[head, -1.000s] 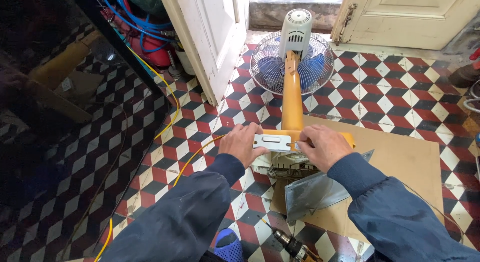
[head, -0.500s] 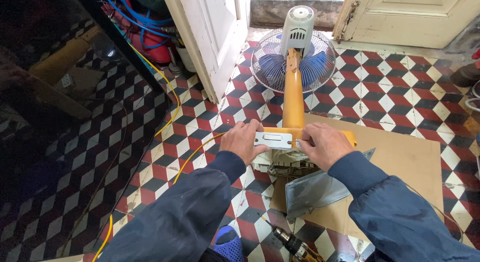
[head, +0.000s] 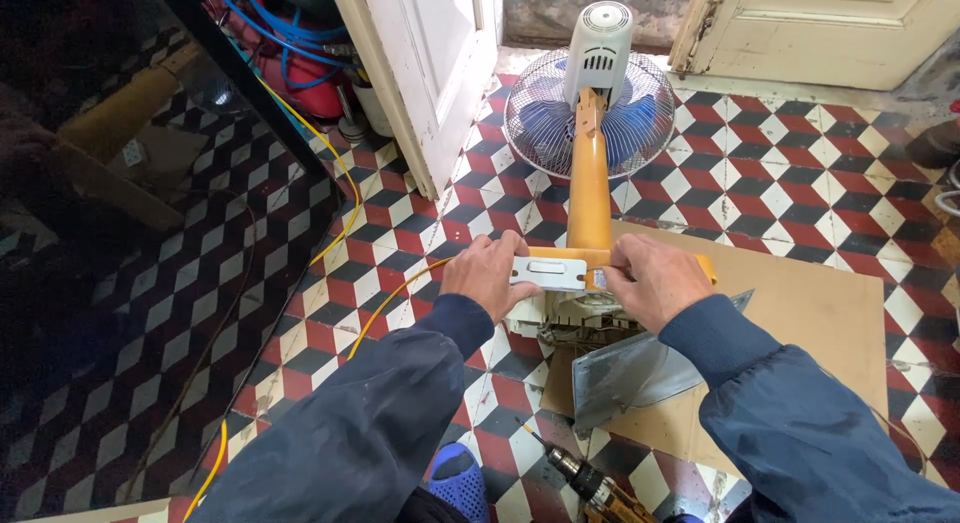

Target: The person works on the base of a standing fan, manipulating internal wires and installing a white plastic bracket into the housing. The person handles the wires and positions the bracket by hand without using visible tools.

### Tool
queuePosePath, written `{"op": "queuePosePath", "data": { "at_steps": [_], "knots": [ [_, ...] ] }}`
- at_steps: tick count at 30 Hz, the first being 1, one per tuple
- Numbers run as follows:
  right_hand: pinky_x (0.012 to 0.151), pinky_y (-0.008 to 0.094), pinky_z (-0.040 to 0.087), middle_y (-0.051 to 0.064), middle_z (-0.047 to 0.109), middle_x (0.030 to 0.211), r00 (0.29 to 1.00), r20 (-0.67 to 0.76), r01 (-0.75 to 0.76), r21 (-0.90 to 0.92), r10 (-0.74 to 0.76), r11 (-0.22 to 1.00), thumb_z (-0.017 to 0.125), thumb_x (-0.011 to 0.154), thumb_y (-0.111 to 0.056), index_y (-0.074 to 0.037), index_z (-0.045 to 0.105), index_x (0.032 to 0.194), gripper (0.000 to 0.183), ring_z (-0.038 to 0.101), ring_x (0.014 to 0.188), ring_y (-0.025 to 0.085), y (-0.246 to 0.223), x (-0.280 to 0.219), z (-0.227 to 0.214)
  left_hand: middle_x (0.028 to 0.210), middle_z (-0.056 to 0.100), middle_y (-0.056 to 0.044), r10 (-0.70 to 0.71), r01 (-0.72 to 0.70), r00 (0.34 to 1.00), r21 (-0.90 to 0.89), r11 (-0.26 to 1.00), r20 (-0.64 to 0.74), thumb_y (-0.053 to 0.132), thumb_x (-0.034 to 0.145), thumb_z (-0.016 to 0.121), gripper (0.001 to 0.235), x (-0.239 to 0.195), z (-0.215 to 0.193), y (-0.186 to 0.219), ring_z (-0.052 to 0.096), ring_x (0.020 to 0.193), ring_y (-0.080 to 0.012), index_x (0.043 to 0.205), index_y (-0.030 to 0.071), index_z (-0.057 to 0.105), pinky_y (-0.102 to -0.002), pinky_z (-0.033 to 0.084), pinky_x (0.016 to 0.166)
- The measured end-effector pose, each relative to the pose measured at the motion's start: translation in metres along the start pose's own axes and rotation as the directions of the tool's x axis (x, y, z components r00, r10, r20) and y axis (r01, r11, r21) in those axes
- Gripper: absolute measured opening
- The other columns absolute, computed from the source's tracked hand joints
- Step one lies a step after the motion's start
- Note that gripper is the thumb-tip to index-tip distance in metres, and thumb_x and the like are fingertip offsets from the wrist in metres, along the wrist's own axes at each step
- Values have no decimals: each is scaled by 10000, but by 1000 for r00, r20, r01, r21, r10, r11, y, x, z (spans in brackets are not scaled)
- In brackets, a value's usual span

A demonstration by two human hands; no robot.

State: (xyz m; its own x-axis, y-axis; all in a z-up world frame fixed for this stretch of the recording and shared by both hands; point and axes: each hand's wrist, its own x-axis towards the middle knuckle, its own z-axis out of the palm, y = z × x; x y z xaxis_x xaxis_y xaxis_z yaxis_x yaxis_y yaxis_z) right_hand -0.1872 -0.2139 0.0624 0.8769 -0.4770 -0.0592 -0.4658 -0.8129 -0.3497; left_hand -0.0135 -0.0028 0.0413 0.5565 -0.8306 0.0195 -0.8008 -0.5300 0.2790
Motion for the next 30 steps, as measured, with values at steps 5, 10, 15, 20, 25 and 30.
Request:
{"op": "queuePosePath", "data": {
  "at_steps": [5, 10, 15, 20, 25, 30],
  "knots": [
    [927, 516, 614, 43, 713, 907, 1000, -1, -11, -6, 11, 1000, 657, 1020, -381, -190, 690, 964, 201, 783, 1029, 352, 2, 3, 3, 1137, 791, -10, 2, -2, 1000, -19, 1000, -7, 535, 908, 866, 561, 1, 4, -3, 677, 1253, -225, 1239, 278, 493, -426, 598, 1054],
    [919, 518, 606, 45, 707, 886, 998, 9, -57, -5, 57, 998, 627, 1034, -354, -177, 697, 982, 197, 787, 1012, 356, -9, 3, -4, 1139, 795, -14, 1, -1, 1000, -20, 1000, -10, 539, 903, 869, 563, 1, 3, -2, 676, 1251, -226, 1230, 281, 490, -427, 599, 1046],
    [895, 511, 611, 22, 699, 867, 998, -19, -57, -5, 57, 998, 612, 1050, -358, -192, 688, 989, 193, 789, 989, 333, -14, 7, -6, 1135, 802, -15, -5, 4, 1000, -35, 999, -21, 530, 899, 879, 557, 0, 3, -2, 683, 1235, -224, 1220, 279, 499, -421, 605, 1031],
    [893, 521, 619, 53, 789, 960, 997, -77, -28, -5, 27, 1000, 617, 1076, -366, -196, 694, 1065, 187, 804, 1020, 346, -14, 12, -1, 1177, 801, -30, 11, -12, 1000, -46, 999, -25, 513, 899, 880, 556, 0, 2, -4, 674, 1242, -236, 1227, 271, 503, -434, 603, 1025],
    [907, 519, 619, 65, 819, 998, 996, -84, -39, -5, 39, 999, 623, 1093, -368, -198, 704, 1089, 189, 812, 1031, 339, -22, 11, -4, 1193, 804, -37, -4, 4, 1000, -50, 999, -11, 496, 906, 888, 539, 0, 1, -2, 682, 1242, -238, 1234, 271, 525, -432, 608, 1017],
    [932, 502, 621, 62, 838, 1024, 996, -75, -44, -9, 43, 999, 631, 1107, -367, -203, 730, 1106, 192, 821, 1038, 323, -27, 10, -6, 1217, 805, -54, -31, 32, 999, -49, 998, 21, 477, 925, 889, 516, 1, -1, -1, 691, 1242, -245, 1254, 272, 549, -427, 613, 1017]
  ]
}}
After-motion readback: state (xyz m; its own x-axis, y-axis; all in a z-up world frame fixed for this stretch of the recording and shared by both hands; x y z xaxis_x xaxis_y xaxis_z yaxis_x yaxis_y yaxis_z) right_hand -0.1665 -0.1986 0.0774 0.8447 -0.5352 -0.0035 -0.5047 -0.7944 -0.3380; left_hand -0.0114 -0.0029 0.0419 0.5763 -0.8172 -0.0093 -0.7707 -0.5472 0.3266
